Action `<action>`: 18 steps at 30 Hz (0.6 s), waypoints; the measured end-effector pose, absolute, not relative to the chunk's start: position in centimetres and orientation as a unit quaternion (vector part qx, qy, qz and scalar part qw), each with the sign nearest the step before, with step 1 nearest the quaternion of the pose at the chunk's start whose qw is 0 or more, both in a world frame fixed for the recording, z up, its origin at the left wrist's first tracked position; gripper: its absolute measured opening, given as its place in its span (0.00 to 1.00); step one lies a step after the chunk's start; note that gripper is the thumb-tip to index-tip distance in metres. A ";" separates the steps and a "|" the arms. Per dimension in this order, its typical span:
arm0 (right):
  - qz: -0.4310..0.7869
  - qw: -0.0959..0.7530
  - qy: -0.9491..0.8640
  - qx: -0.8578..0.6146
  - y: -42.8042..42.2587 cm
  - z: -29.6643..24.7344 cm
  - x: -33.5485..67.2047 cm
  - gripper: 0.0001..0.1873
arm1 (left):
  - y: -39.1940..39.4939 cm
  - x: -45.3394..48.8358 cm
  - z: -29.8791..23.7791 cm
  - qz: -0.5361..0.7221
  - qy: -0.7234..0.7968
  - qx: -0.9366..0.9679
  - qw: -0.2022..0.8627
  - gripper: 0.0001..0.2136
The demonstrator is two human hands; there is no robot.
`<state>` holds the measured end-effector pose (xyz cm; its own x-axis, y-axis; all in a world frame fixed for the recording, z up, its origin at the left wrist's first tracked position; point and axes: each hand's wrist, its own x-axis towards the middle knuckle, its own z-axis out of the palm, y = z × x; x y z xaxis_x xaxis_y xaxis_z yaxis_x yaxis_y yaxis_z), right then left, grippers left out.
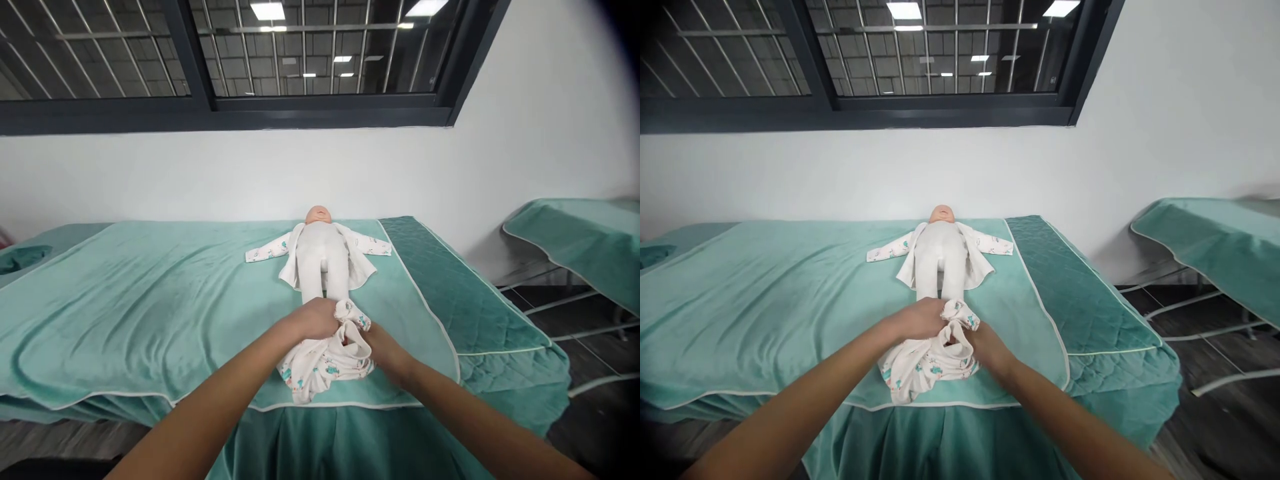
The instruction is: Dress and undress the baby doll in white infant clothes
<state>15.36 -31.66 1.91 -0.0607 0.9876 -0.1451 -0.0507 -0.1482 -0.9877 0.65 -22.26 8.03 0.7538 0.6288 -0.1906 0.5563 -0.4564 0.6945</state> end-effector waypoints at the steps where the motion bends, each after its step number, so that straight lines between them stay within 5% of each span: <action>1: 0.546 0.468 -0.474 -0.508 -31.5 1.5 15.4 0.17 | -22.3 0.7 8.1 0.036 0.338 0.859 0.384 0.07; 13: 0.511 0.576 -0.438 -0.463 -30.0 -1.3 15.4 0.16 | -22.8 -1.3 8.2 0.052 0.328 0.639 0.694 0.22; 18: 0.504 0.634 -0.387 -0.440 -28.2 -1.1 15.4 0.16 | -22.2 -1.4 8.5 0.118 0.312 0.583 0.741 0.27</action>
<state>15.38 -28.18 -1.13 0.1926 0.9801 0.0479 -0.2981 0.1050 -0.9488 -1.41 -22.17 8.54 0.7781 0.5376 -0.3249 0.1887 0.2933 0.9372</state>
